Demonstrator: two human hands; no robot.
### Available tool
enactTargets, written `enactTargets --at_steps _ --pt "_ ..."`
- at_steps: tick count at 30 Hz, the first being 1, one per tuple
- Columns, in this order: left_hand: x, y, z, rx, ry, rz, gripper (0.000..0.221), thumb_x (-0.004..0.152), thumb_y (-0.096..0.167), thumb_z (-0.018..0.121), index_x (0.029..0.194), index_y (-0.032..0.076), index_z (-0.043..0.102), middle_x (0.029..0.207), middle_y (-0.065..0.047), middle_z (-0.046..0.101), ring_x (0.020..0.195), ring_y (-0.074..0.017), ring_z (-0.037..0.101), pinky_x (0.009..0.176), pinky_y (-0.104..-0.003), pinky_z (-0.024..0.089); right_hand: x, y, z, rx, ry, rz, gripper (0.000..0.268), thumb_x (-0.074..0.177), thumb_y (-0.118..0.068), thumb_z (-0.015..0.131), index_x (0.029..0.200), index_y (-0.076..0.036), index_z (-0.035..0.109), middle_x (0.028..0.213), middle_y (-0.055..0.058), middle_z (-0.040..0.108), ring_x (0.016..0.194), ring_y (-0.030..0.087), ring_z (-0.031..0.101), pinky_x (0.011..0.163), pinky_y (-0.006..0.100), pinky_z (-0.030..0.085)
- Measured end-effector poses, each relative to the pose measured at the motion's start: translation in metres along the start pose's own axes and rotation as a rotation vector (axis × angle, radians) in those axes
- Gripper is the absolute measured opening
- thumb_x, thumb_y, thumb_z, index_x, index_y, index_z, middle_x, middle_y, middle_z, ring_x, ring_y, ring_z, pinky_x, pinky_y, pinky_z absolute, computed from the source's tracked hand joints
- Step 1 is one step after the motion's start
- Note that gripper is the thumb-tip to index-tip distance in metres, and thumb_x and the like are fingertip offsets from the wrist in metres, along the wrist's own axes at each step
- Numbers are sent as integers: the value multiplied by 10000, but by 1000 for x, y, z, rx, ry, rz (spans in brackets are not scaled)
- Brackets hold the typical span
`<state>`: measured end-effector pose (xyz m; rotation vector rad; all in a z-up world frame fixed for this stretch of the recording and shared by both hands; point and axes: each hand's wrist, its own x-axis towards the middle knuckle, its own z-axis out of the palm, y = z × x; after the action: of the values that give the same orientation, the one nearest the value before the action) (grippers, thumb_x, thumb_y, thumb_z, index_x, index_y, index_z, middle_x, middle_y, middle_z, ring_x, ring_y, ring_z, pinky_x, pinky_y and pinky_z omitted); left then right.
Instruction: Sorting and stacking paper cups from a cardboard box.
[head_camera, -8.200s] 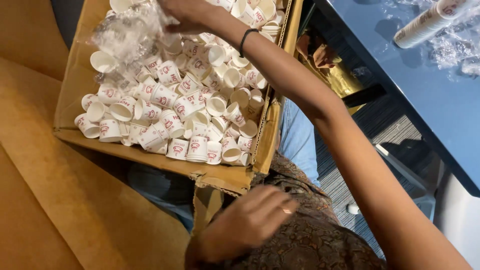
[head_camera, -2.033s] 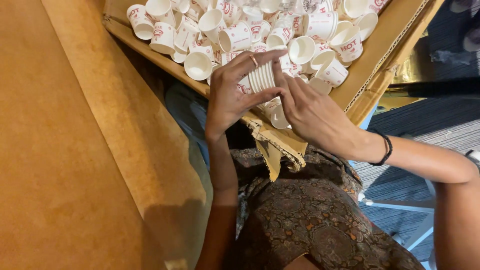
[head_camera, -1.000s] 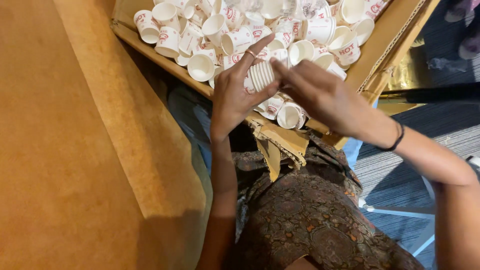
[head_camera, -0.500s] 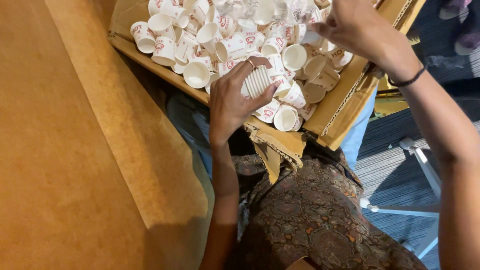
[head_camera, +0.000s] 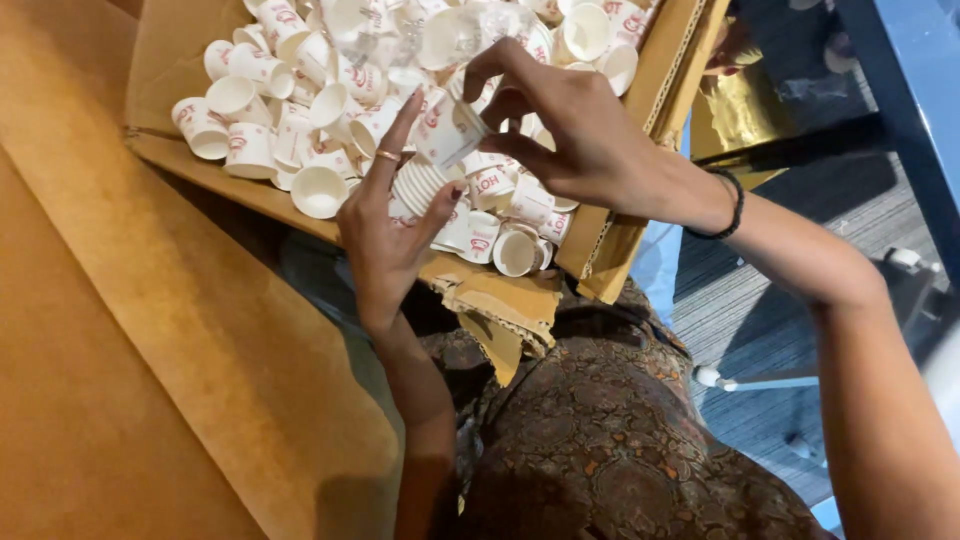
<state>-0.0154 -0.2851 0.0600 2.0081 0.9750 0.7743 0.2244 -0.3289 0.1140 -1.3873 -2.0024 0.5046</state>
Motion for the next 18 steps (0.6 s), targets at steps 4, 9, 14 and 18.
enactTargets --at_steps 4,9,14,18 --pt "2 12 -8 0 55 191 654 1016 429 752 1568 200 485 1460 -125 670 1252 -263 735 1035 -425 623 -2 -1 2 37 28 -160 370 1027 -6 700 1294 -27 446 1105 147 693 995 253 759 804 347 641" --pt "1 8 -2 -58 92 167 567 1072 406 702 1541 165 495 1474 -114 640 1333 -255 674 1150 -404 592 -14 -4 7 82 -7 -82 304 1037 -3 674 1261 -40 472 1049 142 684 939 244 759 728 327 620" --pt "6 25 -9 41 31 269 588 1061 463 679 1553 180 528 1361 -86 687 1168 -236 740 964 -402 603 -15 -8 18 255 -177 -133 422 982 30 624 1350 -2 421 1004 174 714 844 271 736 713 343 648" --pt "6 15 -8 190 -181 57 643 903 432 666 1491 179 596 971 -75 729 746 -253 714 658 -419 540 -9 8 11 290 -287 -161 452 1004 -22 608 1391 15 378 956 185 715 770 276 711 665 326 636"
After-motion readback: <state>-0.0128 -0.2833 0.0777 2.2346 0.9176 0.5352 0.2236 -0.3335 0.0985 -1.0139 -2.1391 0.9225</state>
